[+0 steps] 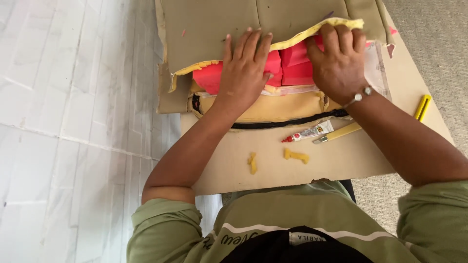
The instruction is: Repairing a leather item by inserting foam padding and applying adhesive to seal the edges
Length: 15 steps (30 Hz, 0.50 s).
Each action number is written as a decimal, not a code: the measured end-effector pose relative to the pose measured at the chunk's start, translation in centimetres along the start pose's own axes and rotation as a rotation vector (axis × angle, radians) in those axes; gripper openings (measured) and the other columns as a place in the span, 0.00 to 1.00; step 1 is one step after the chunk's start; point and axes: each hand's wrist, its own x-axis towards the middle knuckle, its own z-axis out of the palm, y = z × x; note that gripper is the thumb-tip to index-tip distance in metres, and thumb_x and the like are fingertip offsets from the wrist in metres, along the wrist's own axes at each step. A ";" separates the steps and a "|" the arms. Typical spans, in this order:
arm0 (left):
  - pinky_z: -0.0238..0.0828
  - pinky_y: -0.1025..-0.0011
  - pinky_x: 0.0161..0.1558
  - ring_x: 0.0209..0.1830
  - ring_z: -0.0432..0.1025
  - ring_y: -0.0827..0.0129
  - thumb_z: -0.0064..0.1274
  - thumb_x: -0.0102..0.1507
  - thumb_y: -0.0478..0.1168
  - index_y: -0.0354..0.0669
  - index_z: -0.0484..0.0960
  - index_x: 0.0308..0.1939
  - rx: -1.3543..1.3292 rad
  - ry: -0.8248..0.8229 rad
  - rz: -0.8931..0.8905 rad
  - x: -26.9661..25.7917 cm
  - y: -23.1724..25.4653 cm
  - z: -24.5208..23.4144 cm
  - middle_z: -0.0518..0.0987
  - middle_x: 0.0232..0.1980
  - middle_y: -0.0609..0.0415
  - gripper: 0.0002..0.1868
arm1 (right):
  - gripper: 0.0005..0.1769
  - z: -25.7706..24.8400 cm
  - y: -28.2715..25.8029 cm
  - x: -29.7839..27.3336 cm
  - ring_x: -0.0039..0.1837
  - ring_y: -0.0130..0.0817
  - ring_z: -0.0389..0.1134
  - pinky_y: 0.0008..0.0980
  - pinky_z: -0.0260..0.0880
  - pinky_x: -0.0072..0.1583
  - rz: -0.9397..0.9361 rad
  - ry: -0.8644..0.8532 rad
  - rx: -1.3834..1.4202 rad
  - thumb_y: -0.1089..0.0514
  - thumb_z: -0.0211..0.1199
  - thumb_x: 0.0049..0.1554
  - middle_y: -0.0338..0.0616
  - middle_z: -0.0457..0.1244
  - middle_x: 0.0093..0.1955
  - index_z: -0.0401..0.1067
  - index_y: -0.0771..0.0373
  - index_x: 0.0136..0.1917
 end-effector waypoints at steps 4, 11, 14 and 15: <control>0.57 0.41 0.71 0.75 0.61 0.59 0.78 0.54 0.55 0.47 0.68 0.72 -0.012 0.024 -0.034 -0.1 0.1 0.4 0.68 0.72 0.51 0.49 | 0.06 1.0 0.6 0.6 0.57 0.40 0.61 0.42 0.57 0.58 -0.005 0.104 0.121 0.66 0.63 0.52 0.40 0.66 0.58 0.75 0.58 0.44; 0.63 0.47 0.65 0.67 0.68 0.61 0.79 0.51 0.51 0.50 0.74 0.64 -0.058 0.144 -0.047 -0.4 -0.3 1.0 0.72 0.66 0.55 0.41 | 0.07 0.3 -1.1 0.7 0.57 0.43 0.62 0.44 0.55 0.58 -0.013 0.122 0.250 0.68 0.60 0.53 0.41 0.68 0.55 0.76 0.62 0.45; 0.64 0.50 0.62 0.64 0.70 0.63 0.77 0.53 0.47 0.51 0.77 0.61 -0.040 0.207 -0.043 -0.6 -0.1 1.0 0.74 0.65 0.57 0.35 | 0.08 1.9 -0.9 -0.9 0.57 0.40 0.64 0.43 0.55 0.60 -0.063 0.144 0.281 0.68 0.61 0.52 0.39 0.68 0.54 0.75 0.58 0.43; 0.65 0.53 0.60 0.62 0.72 0.65 0.76 0.54 0.45 0.52 0.78 0.61 0.005 0.247 -0.037 -0.6 0.0 0.9 0.75 0.64 0.59 0.33 | 0.09 2.7 -0.6 -1.4 0.56 0.38 0.64 0.41 0.55 0.61 -0.096 0.189 0.272 0.67 0.63 0.51 0.36 0.68 0.52 0.77 0.55 0.43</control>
